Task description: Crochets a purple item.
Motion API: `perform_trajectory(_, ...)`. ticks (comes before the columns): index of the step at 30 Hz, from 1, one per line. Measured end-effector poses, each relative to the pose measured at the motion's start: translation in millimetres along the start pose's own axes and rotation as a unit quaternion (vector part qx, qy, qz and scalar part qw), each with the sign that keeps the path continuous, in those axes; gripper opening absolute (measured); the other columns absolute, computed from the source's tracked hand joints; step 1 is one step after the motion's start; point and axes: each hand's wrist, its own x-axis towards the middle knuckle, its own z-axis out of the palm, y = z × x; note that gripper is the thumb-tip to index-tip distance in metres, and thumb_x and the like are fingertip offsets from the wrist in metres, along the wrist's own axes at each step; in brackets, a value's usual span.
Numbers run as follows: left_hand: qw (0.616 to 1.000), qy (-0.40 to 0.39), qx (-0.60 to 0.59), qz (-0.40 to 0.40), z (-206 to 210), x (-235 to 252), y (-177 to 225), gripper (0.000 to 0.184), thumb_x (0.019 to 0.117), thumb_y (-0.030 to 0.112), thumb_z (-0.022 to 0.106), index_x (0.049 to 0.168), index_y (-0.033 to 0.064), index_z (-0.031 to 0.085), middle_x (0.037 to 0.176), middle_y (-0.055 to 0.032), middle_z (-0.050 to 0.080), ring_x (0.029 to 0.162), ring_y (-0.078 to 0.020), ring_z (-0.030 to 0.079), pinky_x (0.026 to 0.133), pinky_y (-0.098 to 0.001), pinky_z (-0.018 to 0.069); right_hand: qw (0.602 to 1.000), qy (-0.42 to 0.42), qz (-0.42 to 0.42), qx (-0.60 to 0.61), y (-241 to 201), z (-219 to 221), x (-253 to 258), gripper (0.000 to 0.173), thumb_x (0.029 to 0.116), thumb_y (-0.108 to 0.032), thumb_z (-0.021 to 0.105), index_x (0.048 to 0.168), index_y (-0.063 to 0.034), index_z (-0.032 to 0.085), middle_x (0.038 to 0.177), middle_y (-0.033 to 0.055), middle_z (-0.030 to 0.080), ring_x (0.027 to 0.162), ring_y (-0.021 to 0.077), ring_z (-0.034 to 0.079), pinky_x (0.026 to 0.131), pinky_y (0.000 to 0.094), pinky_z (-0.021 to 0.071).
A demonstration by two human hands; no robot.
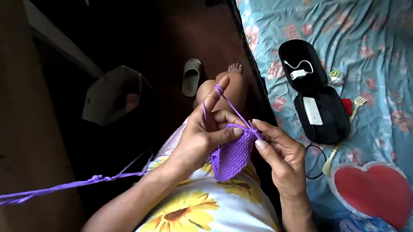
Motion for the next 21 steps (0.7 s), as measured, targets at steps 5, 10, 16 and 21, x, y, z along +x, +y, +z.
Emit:
perform_trajectory(5, 0.998, 0.027, -0.030, -0.047, -1.0, 0.7, 2.4, 0.080, 0.0929, -0.008, 0.059, 0.160, 0.0214, 0.028, 0.091, -0.0052, 0.074, 0.071, -0.0077, 0.070, 0.065, -0.0188, 0.0575, 0.992, -0.024, -0.062, -0.106, 1.6, -10.5, 3.0, 0.029, 0.0987, -0.003, 0.059, 0.124, -0.0034, 0.073, 0.102, 0.0010, 0.071, 0.087, 0.0013, 0.065, 0.078, 0.0171, 0.0561)
perform_trajectory(10, 0.995, 0.039, -0.055, -0.078, -3.4, 2.4, 4.3, 0.076, 0.0934, -0.010, 0.057, 0.158, 0.0201, 0.031, 0.087, -0.0074, 0.074, 0.066, -0.0077, 0.068, 0.061, -0.0188, 0.0567, 0.937, -0.057, -0.162, -0.305, 0.1, -22.9, 5.0, 0.032, 0.1018, -0.008, 0.055, 0.126, -0.0144, 0.074, 0.079, 0.0024, 0.055, 0.067, 0.0038, 0.051, 0.059, 0.0166, 0.0432)
perform_trajectory(16, 0.997, 0.045, -0.028, -0.056, -2.4, 2.1, 4.6, 0.077, 0.0933, -0.010, 0.057, 0.159, 0.0191, 0.030, 0.089, -0.0074, 0.074, 0.068, -0.0086, 0.069, 0.064, -0.0202, 0.0581, 0.862, -0.024, -0.232, -0.449, -4.1, -21.3, 3.1, 0.034, 0.0983, -0.005, 0.057, 0.121, -0.0183, 0.078, 0.075, 0.0064, 0.057, 0.061, 0.0117, 0.052, 0.052, 0.0240, 0.0405)
perform_trajectory(21, 0.998, 0.050, 0.006, -0.022, -0.4, 0.6, 2.8, 0.080, 0.0908, -0.010, 0.061, 0.159, 0.0172, 0.031, 0.089, -0.0059, 0.074, 0.070, -0.0085, 0.070, 0.067, -0.0208, 0.0587, 0.839, 0.007, -0.255, -0.481, -3.4, -14.0, -0.2, 0.030, 0.0973, -0.004, 0.060, 0.118, -0.0157, 0.079, 0.075, 0.0082, 0.057, 0.060, 0.0145, 0.053, 0.052, 0.0251, 0.0402)
